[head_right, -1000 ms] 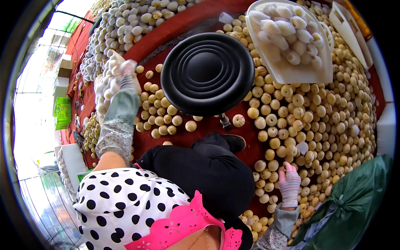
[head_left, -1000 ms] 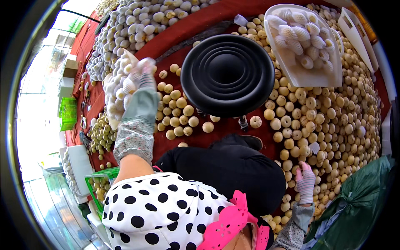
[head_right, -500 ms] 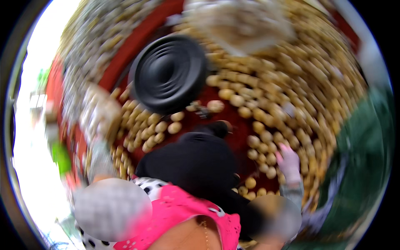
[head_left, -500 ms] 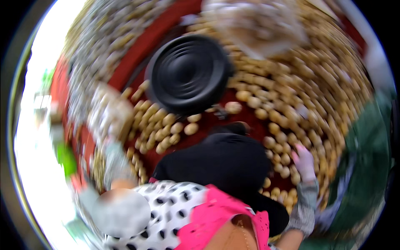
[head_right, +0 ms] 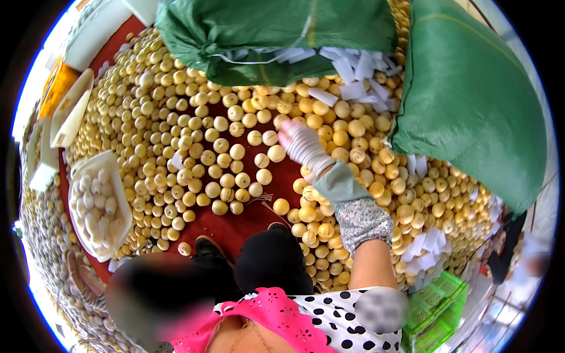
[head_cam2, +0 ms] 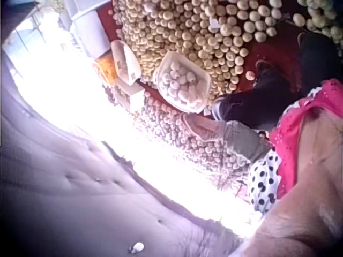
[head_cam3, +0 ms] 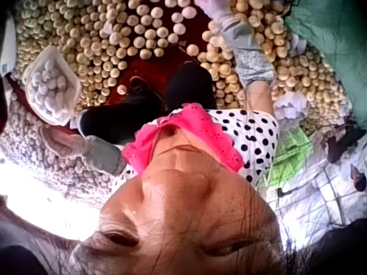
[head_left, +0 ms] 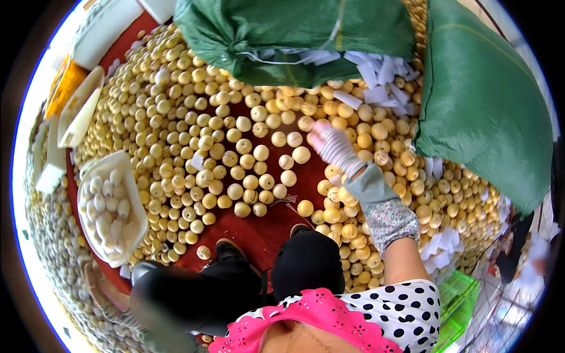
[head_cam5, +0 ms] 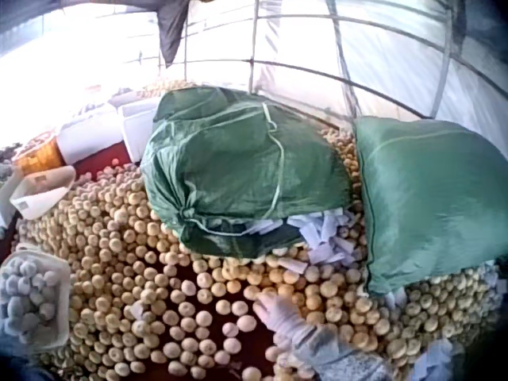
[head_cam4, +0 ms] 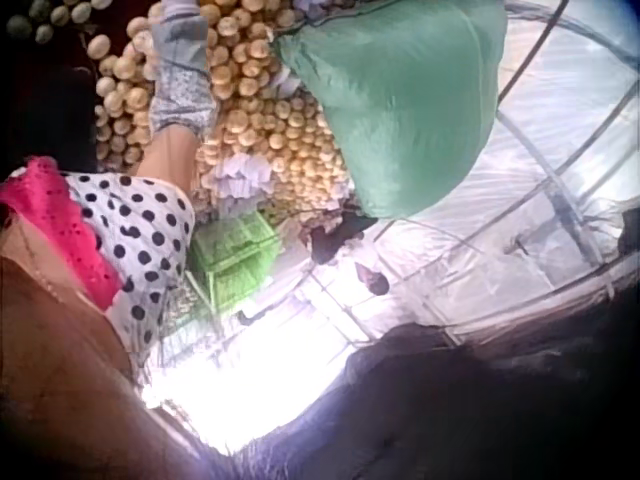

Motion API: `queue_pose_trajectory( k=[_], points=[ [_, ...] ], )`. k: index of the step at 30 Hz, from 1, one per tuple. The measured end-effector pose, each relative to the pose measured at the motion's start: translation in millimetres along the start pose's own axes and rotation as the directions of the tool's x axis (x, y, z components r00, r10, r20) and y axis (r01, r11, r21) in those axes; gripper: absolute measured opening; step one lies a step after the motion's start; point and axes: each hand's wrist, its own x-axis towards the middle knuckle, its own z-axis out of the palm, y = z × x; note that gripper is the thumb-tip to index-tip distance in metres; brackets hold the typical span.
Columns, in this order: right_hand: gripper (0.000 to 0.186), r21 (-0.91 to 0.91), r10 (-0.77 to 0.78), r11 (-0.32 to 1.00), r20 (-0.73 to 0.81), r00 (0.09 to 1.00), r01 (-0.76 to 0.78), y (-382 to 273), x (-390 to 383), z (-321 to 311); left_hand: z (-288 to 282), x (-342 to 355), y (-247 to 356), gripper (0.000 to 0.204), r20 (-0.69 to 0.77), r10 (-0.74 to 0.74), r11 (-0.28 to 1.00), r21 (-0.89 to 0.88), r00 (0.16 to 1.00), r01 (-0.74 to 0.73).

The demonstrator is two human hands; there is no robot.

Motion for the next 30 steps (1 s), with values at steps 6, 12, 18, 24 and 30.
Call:
queue_pose_trajectory(
  k=[6,12,18,24,30],
  points=[
    [0.03,-0.611,0.13,0.749,-0.242,0.962,-0.255,68.2,53.0,-34.3,95.4,-63.1,132.7,0.026,0.666,0.084,0.746,-0.535,0.741,0.396],
    [0.014,-0.598,-0.016,0.767,-0.38,0.925,-0.232,88.3,46.6,-34.0,156.0,-173.0,156.5,0.025,0.956,0.084,0.578,-0.278,0.283,0.767],
    [0.044,-0.451,0.167,0.845,-0.289,0.943,-0.288,66.1,-3.8,-1.2,211.1,-226.2,131.3,0.031,0.992,-0.099,0.19,0.096,-0.078,0.977],
    [0.047,-0.604,0.287,0.753,-0.059,0.956,-0.263,72.4,52.9,-26.3,212.7,-241.1,133.1,0.033,0.982,-0.046,0.207,0.191,-0.185,0.96],
    [0.025,-0.737,0.059,0.673,-0.021,0.998,-0.056,89.0,73.7,-27.2,212.9,-251.3,131.7,0.027,0.985,-0.064,0.22,0.173,-0.163,0.96]
  ],
)
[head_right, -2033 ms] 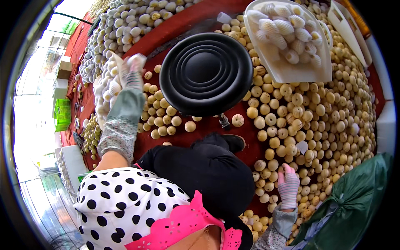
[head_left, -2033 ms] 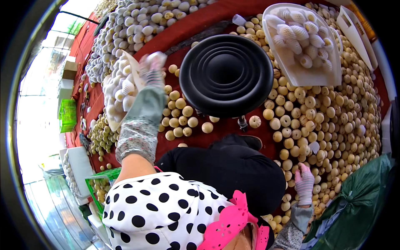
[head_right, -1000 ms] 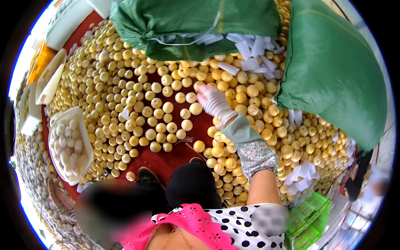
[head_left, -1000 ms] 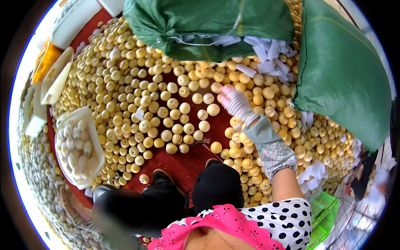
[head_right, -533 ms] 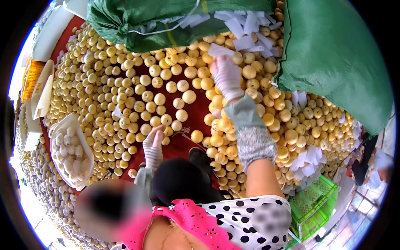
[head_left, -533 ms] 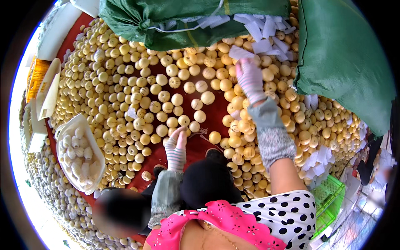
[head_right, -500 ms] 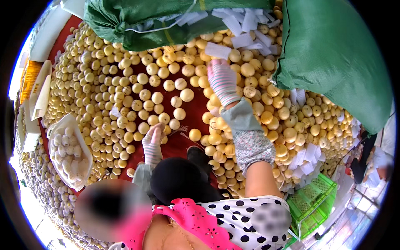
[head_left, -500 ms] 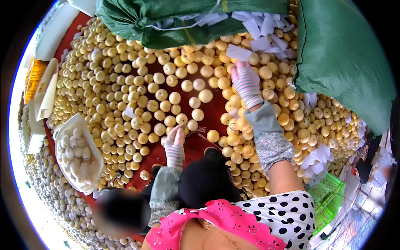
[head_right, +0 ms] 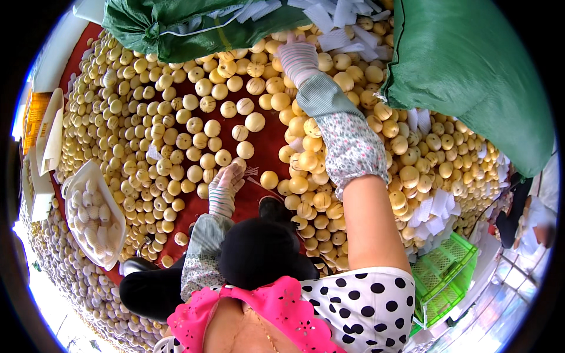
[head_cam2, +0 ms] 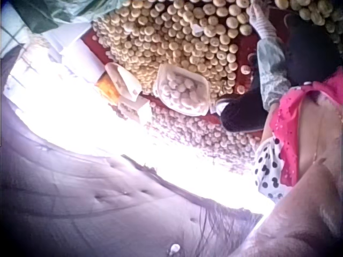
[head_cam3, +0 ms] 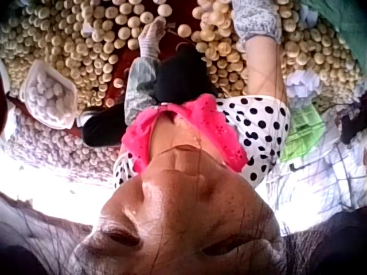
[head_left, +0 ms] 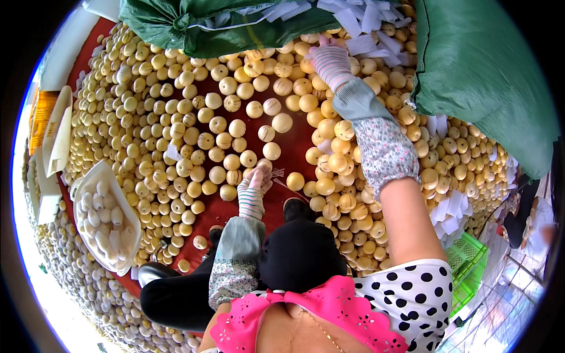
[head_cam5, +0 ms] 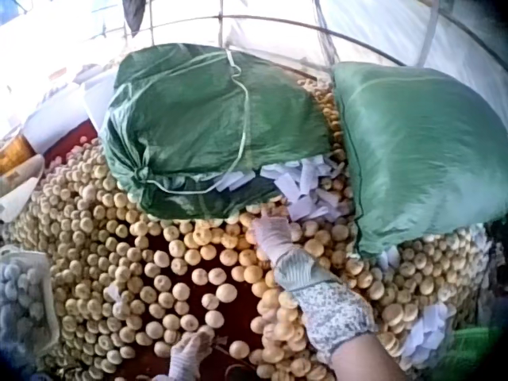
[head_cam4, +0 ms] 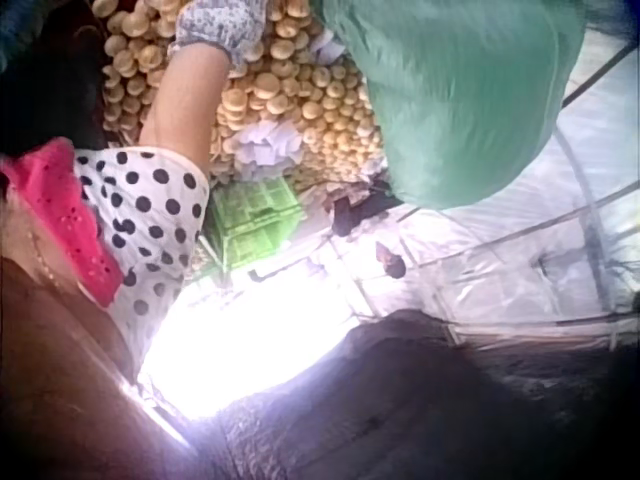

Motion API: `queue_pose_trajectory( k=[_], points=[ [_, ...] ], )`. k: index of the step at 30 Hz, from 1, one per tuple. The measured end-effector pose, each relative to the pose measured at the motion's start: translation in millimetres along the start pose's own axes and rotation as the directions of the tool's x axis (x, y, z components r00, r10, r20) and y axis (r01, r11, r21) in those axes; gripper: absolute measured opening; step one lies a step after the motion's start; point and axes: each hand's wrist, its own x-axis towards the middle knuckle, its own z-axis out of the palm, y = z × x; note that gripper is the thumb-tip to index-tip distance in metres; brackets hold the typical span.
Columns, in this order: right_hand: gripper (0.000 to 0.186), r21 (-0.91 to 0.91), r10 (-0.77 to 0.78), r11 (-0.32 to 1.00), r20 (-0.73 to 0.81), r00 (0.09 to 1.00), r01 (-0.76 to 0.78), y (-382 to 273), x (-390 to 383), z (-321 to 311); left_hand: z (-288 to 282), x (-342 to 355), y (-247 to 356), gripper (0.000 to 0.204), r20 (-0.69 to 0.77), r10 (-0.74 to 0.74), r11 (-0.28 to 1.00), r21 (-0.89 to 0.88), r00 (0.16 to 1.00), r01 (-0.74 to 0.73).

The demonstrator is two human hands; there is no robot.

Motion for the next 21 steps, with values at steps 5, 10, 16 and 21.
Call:
queue_pose_trajectory(
  k=[5,10,16,21],
  points=[
    [0.03,0.905,0.02,0.299,0.311,0.95,-0.302,-79.5,-80.4,-29.8,-17.6,4.9,7.3,0.045,-0.125,0.21,0.957,-0.178,0.97,-0.23],
    [0.026,0.828,-0.293,-0.233,0.44,0.849,-0.51,-141.0,-171.7,-29.4,11.5,-28.5,35.9,0.063,0.284,0.249,0.958,-0.215,0.926,-0.192],
    [0.023,0.922,0.04,-0.141,0.368,0.929,-0.359,-127.0,-219.0,-27.4,8.5,-11.2,10.2,0.033,0.55,-0.177,0.969,-0.048,0.816,0.243],
    [0.019,0.79,0.15,-0.412,0.551,0.821,-0.455,-124.0,-240.7,-49.2,15.9,-24.1,-6.5,0.041,0.706,-0.185,0.894,-0.168,0.683,0.415]
  ],
)
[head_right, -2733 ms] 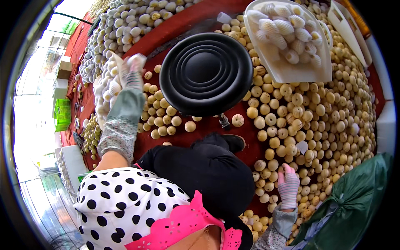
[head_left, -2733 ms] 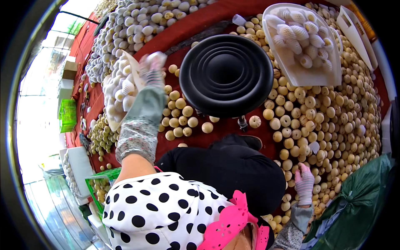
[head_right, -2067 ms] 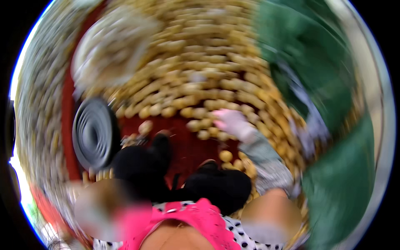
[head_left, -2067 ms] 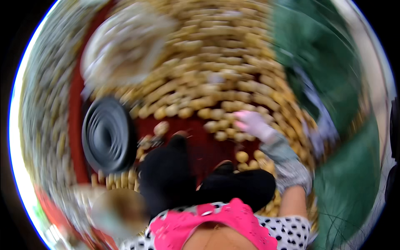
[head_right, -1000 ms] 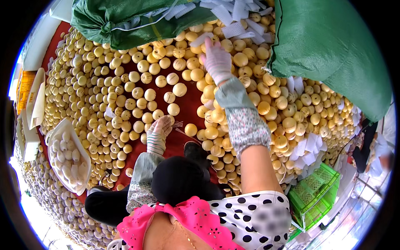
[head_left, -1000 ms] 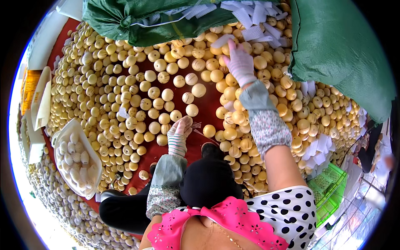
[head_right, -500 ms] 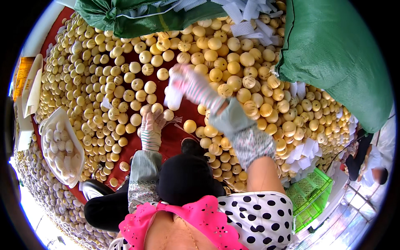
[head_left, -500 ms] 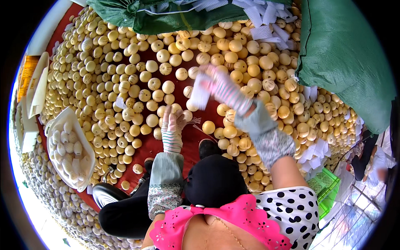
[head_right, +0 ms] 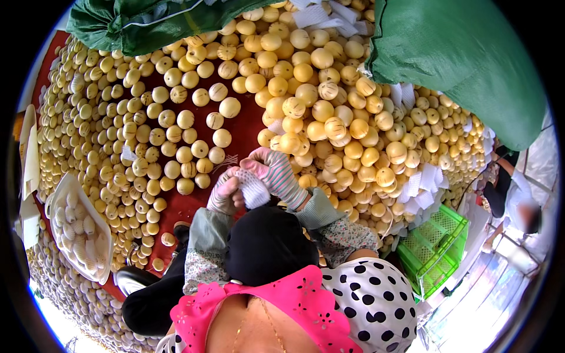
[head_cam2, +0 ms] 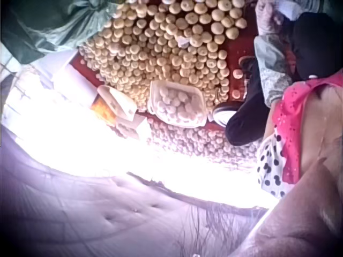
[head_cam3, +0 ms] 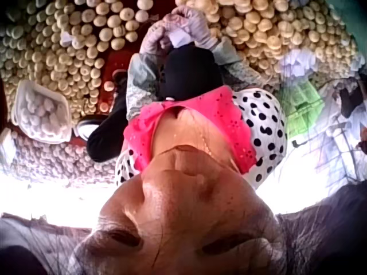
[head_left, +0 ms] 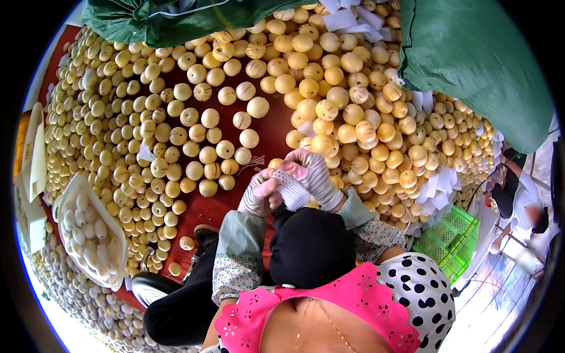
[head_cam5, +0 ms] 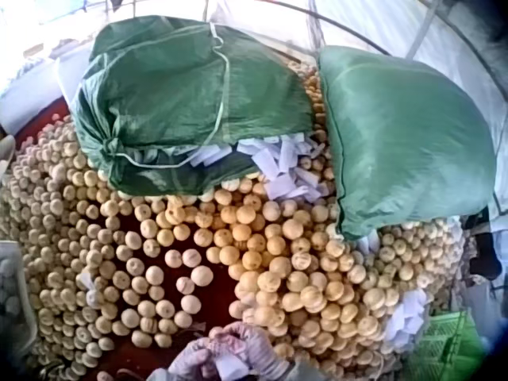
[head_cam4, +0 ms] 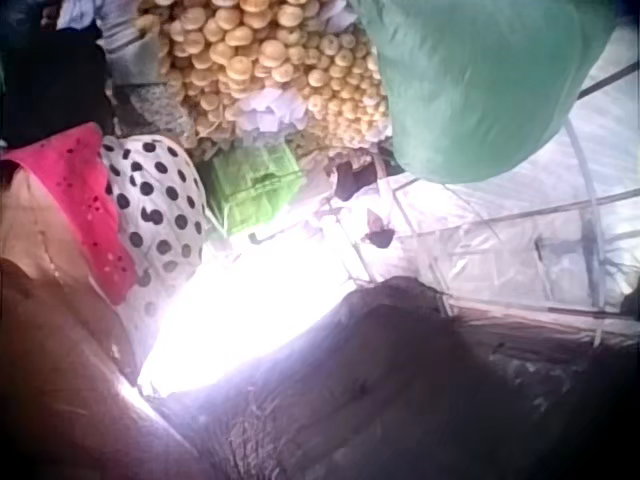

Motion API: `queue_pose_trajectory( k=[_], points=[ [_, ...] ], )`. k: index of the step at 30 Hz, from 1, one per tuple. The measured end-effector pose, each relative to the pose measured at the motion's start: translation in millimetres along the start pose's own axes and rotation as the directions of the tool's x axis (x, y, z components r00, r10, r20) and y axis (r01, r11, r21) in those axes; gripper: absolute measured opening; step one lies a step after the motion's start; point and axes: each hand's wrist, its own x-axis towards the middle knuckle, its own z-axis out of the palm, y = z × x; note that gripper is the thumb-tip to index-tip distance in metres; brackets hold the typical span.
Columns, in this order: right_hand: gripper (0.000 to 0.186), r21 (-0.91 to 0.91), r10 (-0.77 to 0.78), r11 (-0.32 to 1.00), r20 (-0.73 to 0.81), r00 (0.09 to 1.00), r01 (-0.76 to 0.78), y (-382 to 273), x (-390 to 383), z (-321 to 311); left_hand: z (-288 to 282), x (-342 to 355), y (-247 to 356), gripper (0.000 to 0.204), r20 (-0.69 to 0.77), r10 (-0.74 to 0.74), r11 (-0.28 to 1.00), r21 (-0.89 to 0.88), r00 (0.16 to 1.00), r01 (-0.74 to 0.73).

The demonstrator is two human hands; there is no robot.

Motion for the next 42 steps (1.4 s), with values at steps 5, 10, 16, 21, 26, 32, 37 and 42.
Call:
queue_pose_trajectory(
  k=[5,10,16,21,26,32,37,42],
  points=[
    [0.017,-0.882,-0.532,0.215,0.255,0.808,0.42,-10.9,32.5,-21.4,18.4,-2.5,-20.9,0.042,0.081,-0.187,0.976,0.126,0.979,0.176],
    [0.027,-0.899,-0.491,-0.392,0.382,0.783,0.193,-58.9,101.5,-28.6,38.6,2.4,-27.2,0.025,-0.312,-0.058,0.995,0.06,0.948,0.081],
    [0.04,-0.73,-0.084,-0.665,0.28,0.956,0.156,-50.7,182.6,-0.5,14.7,3.0,-23.6,0.032,-0.501,0.124,0.982,-0.064,0.857,-0.18],
    [0.046,-0.889,-0.189,0.341,0.252,0.949,0.304,-58.5,160.6,-6.5,-5.4,-3.2,-14.5,0.029,-0.669,0.237,0.938,-0.032,0.704,-0.346],
    [0.043,0.162,-0.098,0.986,0.391,0.915,0.036,-64.2,111.9,-5.6,-6.1,-7.6,-2.8,0.031,-0.667,0.321,0.927,0.075,0.673,-0.368],
    [0.048,0.326,0.048,0.921,0.446,0.894,-0.212,-50.4,82.5,-0.5,-0.1,-2.0,11.1,0.031,-0.563,0.582,0.812,0.446,0.587,-0.377],
    [0.053,0.129,0.258,0.937,0.379,0.889,-0.326,-43.9,60.7,8.1,31.8,4.3,24.6,0.065,-0.238,0.679,0.691,0.528,0.694,-0.494],
    [0.055,-0.37,0.043,0.929,0.122,0.992,0.005,-38.3,46.1,22.7,31.5,14.8,12.3,0.078,-0.105,0.768,0.522,0.674,0.632,-0.523]
  ],
)
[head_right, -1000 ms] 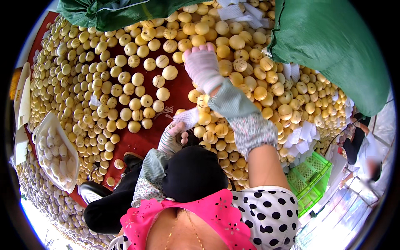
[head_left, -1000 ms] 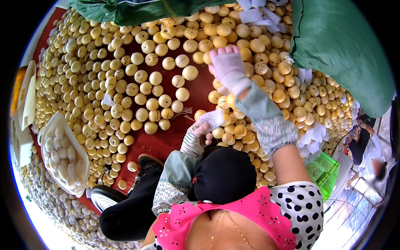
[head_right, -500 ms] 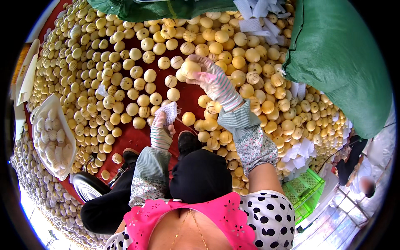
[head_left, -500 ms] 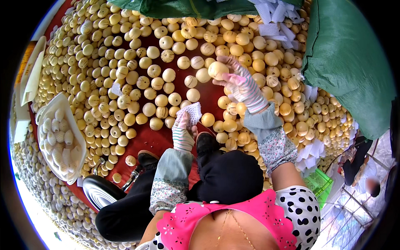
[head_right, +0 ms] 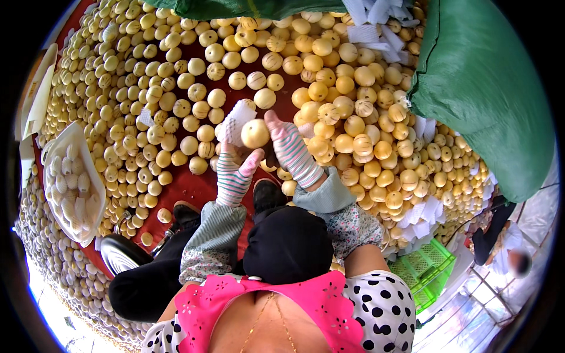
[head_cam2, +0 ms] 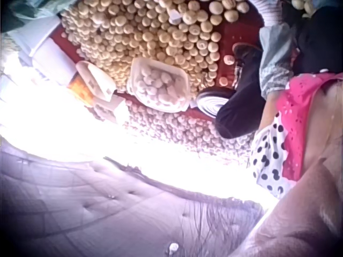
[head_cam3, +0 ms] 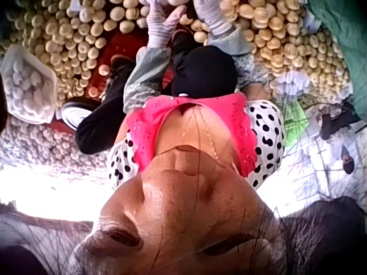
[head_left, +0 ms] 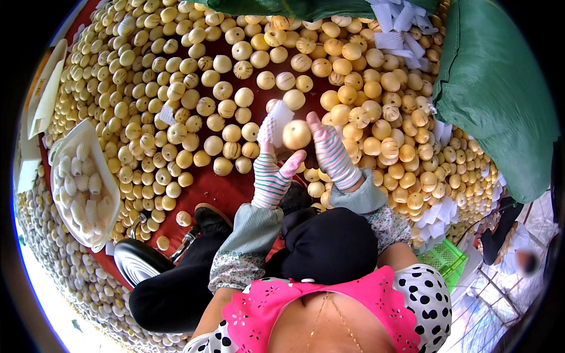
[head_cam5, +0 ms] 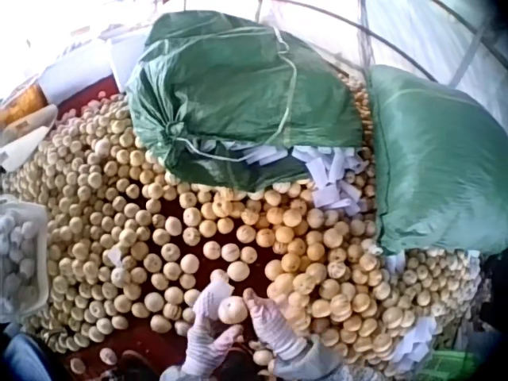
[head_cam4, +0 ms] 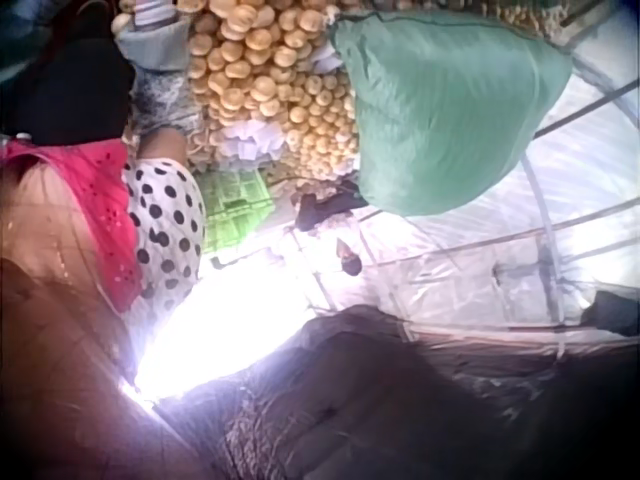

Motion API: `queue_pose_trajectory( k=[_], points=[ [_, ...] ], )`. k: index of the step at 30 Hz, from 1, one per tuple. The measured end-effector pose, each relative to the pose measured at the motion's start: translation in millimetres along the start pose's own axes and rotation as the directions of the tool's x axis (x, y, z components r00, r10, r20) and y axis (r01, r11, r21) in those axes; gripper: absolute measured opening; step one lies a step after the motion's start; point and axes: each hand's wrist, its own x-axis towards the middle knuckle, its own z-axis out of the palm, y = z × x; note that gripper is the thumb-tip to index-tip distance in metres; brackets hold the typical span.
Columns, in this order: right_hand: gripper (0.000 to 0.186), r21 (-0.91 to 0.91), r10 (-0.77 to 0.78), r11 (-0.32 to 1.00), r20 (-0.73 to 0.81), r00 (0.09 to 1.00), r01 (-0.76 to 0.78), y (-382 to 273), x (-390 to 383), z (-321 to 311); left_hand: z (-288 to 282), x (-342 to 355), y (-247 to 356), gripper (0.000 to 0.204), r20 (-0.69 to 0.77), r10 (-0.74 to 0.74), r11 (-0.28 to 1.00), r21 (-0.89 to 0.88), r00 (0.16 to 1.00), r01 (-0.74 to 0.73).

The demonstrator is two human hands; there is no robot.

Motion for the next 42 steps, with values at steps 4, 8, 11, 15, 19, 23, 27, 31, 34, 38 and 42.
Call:
queue_pose_trajectory(
  k=[4,8,11,15,19,23,27,31,34,38,42],
  points=[
    [0.054,-0.365,-0.238,0.908,-0.049,0.97,0.205,5.8,-2.5,9.1,-6.6,-5.3,-0.3,0.077,-0.006,0.004,0.984,-0.178,1.0,-0.005],
    [0.043,-0.006,-0.15,0.989,0.007,0.989,0.15,6.1,-4.0,23.7,-17.1,-5.8,5.1,0.08,0.015,-0.005,0.971,-0.24,1.0,0.008],
    [0.044,0.198,-0.077,0.979,0.183,0.98,0.04,0.3,-4.7,31.9,-30.1,-2.3,-2.0,0.086,-0.017,0.065,0.998,-0.023,0.998,-0.065],
    [0.048,0.352,-0.123,0.934,0.169,0.978,0.057,1.7,-2.2,14.0,8.0,15.2,18.9,0.09,0.022,0.155,0.986,0.062,0.988,-0.156],
    [0.044,0.051,-0.363,0.929,-0.061,0.93,0.366,31.6,1.5,3.7,-0.3,22.6,-16.1,0.071,-0.071,0.119,0.992,-0.027,0.99,-0.122],
    [0.035,0.255,0.007,0.965,-0.26,0.965,0.062,1.3,-51.6,-50.0,3.6,30.7,4.4,0.058,-0.296,-0.068,0.99,-0.136,0.953,0.029],
    [0.019,0.268,-0.09,0.896,-0.671,0.736,0.354,4.5,-131.9,-122.5,-66.8,70.5,1.7,0.048,-0.334,0.033,0.999,0.011,0.942,-0.031],
    [0.021,-0.41,-0.398,0.909,-0.907,0.134,-0.072,76.4,-300.9,-252.4,-80.0,69.6,21.2,0.05,-0.221,-0.113,0.847,-0.531,0.969,-0.023],
    [0.047,-0.063,-0.026,0.65,-0.998,-0.06,0.757,115.1,-543.5,-373.6,-76.9,61.3,-34.2,0.045,-0.247,-0.207,0.86,-0.508,0.947,0.056],
    [0.044,0.14,0.18,0.973,-0.958,-0.224,0.184,112.9,-396.9,-342.4,-60.0,70.3,9.6,0.041,-0.414,-0.211,0.898,-0.44,0.885,0.008],
    [0.03,-0.831,-0.699,0.504,-0.553,0.453,-0.238,80.1,-204.3,-230.6,-61.0,64.8,12.6,0.046,-0.408,-0.282,0.871,-0.488,0.869,0.054]
  ],
)
